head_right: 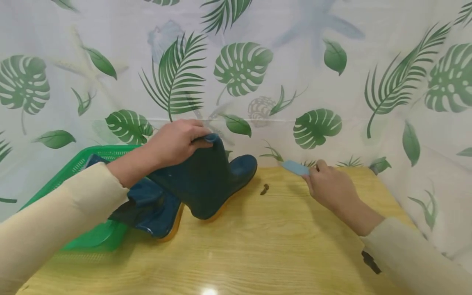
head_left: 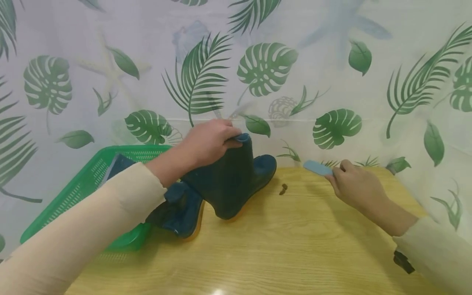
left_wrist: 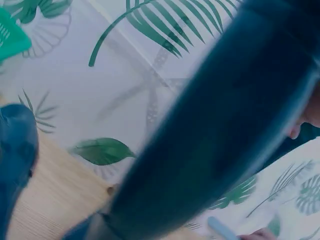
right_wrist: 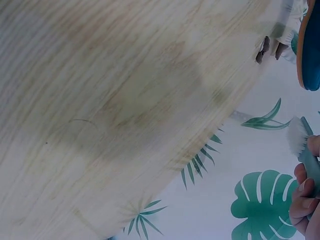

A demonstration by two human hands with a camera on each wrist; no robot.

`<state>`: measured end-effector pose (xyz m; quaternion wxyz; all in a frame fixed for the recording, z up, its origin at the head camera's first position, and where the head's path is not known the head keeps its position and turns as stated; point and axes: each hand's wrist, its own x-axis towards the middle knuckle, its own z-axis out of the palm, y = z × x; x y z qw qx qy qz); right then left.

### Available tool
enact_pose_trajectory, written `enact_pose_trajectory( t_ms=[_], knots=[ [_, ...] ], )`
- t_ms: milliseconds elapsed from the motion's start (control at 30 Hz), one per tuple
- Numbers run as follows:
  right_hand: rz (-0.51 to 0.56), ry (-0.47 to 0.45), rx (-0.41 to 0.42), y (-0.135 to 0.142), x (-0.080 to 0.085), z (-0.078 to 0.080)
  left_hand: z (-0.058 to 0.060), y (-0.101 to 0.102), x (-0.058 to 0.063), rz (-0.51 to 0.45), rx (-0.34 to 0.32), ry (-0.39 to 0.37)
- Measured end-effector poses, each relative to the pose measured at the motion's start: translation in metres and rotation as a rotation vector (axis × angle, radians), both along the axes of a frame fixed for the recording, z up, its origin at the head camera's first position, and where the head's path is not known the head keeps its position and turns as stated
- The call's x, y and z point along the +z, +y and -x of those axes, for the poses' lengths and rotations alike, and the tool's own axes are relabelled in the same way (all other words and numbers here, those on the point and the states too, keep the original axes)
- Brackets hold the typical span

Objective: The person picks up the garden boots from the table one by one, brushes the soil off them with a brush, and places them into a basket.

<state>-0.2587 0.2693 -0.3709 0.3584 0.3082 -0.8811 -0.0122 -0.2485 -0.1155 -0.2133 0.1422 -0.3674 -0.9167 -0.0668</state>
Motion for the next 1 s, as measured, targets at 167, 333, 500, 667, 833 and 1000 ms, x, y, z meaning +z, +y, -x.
enact_pose_trajectory(
  t_ms=[167,333,500,667,833,1000],
  knots=[
    [-0.006,-0.007,0.000,-0.001,-0.003,0.001,0.003,-0.003,-0.011,0.081,-0.106,0.313],
    [0.003,0.012,0.019,-0.003,-0.005,0.003,0.014,-0.010,-0.005,0.163,-0.154,0.480],
    [-0.005,0.004,0.007,-0.004,-0.005,0.003,0.028,-0.011,0.003,0.280,-0.193,0.543],
    [-0.003,-0.064,-0.036,-0.006,-0.007,0.001,0.040,-0.004,-0.003,0.402,-0.256,0.680],
    [0.007,-0.140,-0.073,-0.011,-0.007,-0.002,0.027,0.003,-0.024,0.415,-0.392,0.886],
    [0.004,-0.129,-0.063,-0.010,-0.006,0.000,-0.018,0.024,-0.034,0.377,-0.365,0.737]
  ],
)
